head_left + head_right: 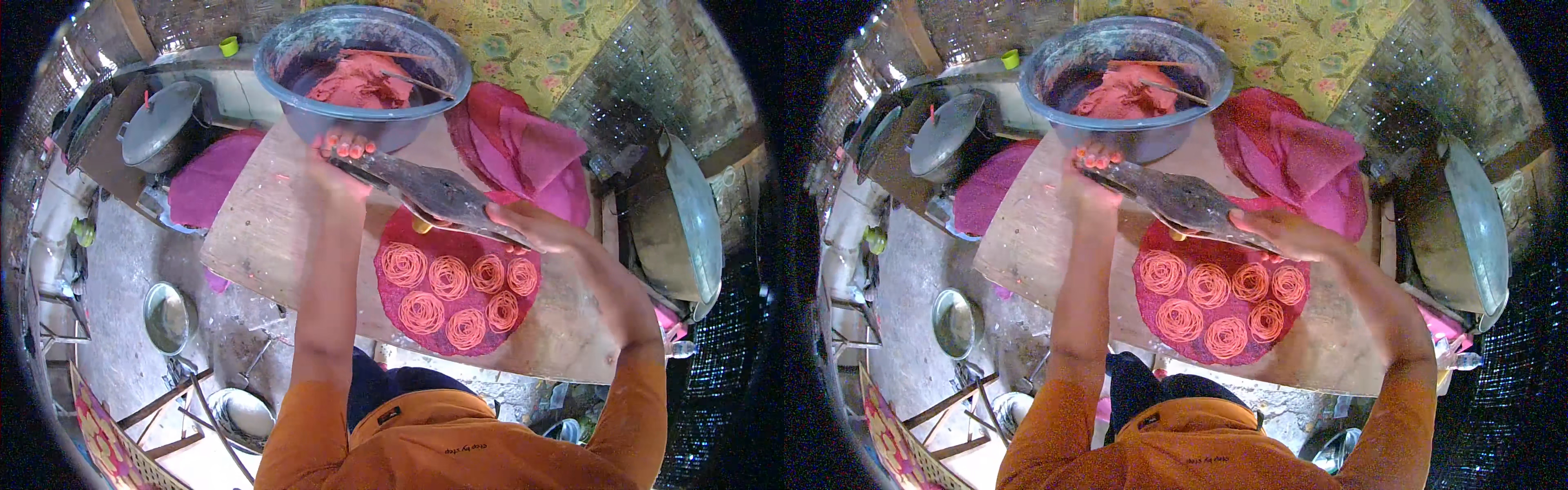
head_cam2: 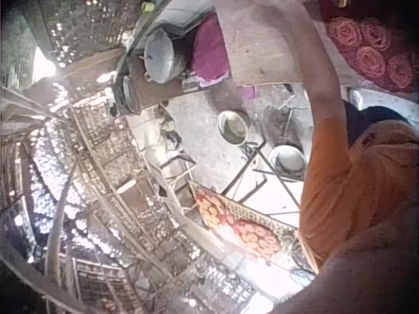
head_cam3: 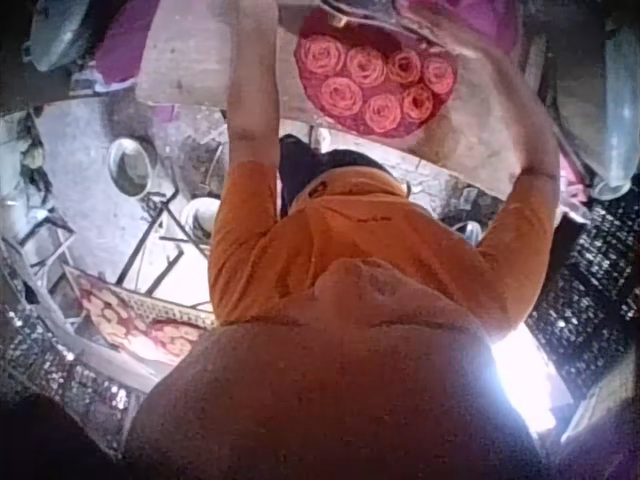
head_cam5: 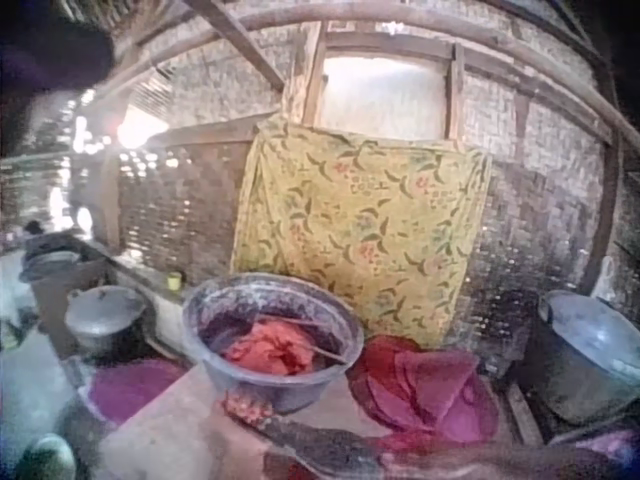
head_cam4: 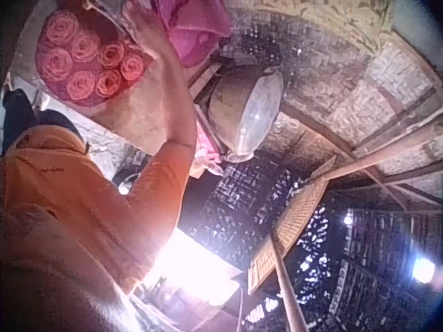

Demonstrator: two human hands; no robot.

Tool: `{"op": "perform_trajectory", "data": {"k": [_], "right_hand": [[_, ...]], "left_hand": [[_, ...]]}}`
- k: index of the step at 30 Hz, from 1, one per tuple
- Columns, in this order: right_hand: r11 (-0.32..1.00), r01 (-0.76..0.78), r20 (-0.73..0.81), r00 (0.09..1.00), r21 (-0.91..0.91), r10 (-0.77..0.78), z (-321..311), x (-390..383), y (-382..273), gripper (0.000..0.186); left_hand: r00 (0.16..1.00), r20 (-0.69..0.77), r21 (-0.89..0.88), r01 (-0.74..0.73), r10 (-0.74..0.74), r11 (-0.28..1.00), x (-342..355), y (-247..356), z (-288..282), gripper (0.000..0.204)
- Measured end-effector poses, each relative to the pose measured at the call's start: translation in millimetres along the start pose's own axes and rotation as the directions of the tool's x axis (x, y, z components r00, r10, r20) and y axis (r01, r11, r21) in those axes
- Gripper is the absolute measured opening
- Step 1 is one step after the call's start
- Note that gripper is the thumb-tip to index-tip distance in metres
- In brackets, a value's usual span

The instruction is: The person prepares snacks by scooping pink dough from a bowl using a metal tool and shaping it into spirals on top of flat pink sheets, then moving the completed items onto a tray.

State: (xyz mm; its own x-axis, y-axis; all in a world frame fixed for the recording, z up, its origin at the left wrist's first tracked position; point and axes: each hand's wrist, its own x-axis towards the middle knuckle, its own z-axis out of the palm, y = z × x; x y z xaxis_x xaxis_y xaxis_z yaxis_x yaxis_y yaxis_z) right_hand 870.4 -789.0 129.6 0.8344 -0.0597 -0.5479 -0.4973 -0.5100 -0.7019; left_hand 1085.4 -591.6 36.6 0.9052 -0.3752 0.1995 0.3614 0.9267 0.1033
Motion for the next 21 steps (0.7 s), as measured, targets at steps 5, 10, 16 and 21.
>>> {"op": "perform_trajectory", "data": {"k": [5, 10, 16, 21], "right_hand": [[0.992, -0.074, -0.032, 0.997, -0.102, 0.071, -3, 18, -19, 0.062], [0.997, -0.052, 0.017, 0.998, -0.059, 0.053, -10, 7, -25, 0.061], [0.977, -0.121, -0.096, 0.99, -0.175, 0.105, -25, -5, -35, 0.056], [0.986, 0.052, -0.151, 0.986, -0.161, -0.077, -12, 18, -18, 0.059]], "left_hand": [[0.992, -0.106, 0.022, -0.072, 0.074, 0.997, 13, 5, -10, 0.023], [0.986, -0.162, -0.041, -0.028, 0.021, 0.999, 2, 16, 13, 0.026], [0.967, -0.254, -0.077, -0.057, 0.036, 0.995, 6, -5, 18, 0.022], [0.994, -0.107, -0.039, -0.039, 0.034, 0.998, 18, 14, 11, 0.021]]}}
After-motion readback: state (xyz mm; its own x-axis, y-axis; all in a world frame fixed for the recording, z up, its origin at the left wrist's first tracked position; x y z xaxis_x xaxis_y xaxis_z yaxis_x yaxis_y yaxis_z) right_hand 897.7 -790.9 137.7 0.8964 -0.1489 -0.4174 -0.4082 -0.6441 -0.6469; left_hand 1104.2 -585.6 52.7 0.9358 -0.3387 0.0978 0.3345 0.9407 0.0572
